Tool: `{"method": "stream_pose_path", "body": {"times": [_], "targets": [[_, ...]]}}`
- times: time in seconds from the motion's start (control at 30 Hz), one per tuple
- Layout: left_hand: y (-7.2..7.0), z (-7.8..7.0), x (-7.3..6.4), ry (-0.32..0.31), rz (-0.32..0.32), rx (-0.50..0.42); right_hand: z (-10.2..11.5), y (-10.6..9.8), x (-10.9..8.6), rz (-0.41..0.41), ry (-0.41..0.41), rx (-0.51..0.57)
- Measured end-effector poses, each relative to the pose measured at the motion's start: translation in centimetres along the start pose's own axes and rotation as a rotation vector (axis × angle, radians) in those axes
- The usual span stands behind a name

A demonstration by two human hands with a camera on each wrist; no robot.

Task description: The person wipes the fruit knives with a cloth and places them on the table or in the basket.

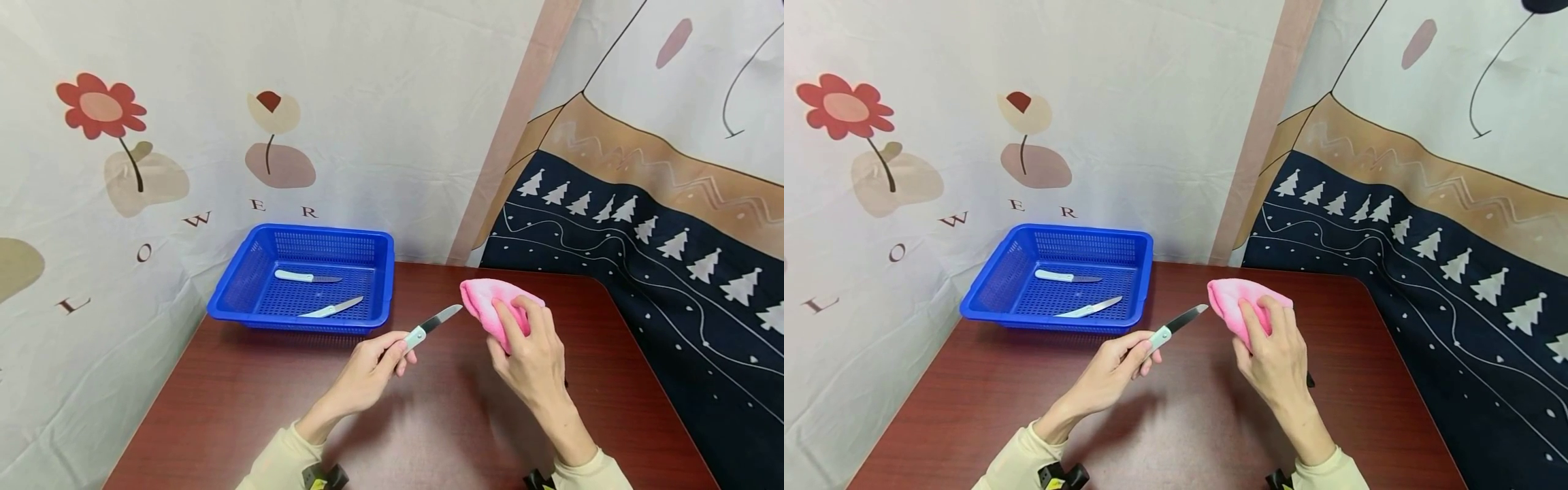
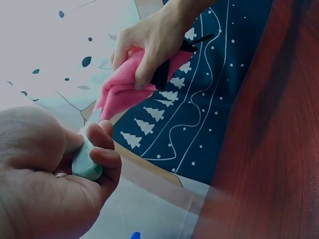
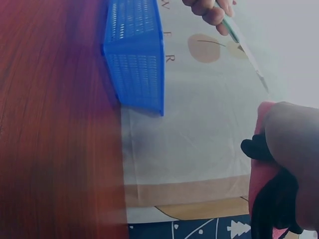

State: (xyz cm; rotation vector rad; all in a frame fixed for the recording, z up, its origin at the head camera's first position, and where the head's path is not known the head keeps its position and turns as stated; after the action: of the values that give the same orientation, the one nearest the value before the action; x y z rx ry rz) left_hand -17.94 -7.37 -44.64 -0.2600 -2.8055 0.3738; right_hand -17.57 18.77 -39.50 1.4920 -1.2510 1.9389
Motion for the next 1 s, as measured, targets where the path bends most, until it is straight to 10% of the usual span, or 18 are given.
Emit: {"method": "stream_pose_path", "body": {"times": [0.23,0.43,0.73,1.0], "targets": [[-0.1,0.1,0.1,-0.015,-0.021,0.003,1.0,-0.7,0.2,-0.093,-0.006,0.029],[-0.1,0.2,0.2,-0.007,-0.038,0.014,3.9,-0.8,0.7,-0.144,-0.17,0.156],[0.1,0.0,0.1,0.081,-0.035,0.033,8.0,0.7,-0.1,0.013,-0.378,0.25],[0.1,-0.2,0.0,0.098,-0.034,0.051,8.6,1.4,-0.5,0.064,-0.382,0.245]]}}
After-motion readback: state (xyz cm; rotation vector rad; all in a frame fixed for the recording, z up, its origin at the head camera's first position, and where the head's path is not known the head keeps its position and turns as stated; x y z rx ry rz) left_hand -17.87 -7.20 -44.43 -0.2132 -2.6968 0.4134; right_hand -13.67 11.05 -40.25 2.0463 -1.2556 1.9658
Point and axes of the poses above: each hand's wrist, its own x-axis towards the middle knuckle, its own y-axis out of the palm, z = x × y, the point moved 7 cm from there along x, towards the middle knuckle, and after that the axes turned 7 degrees about -z, right-handed, at the moved point
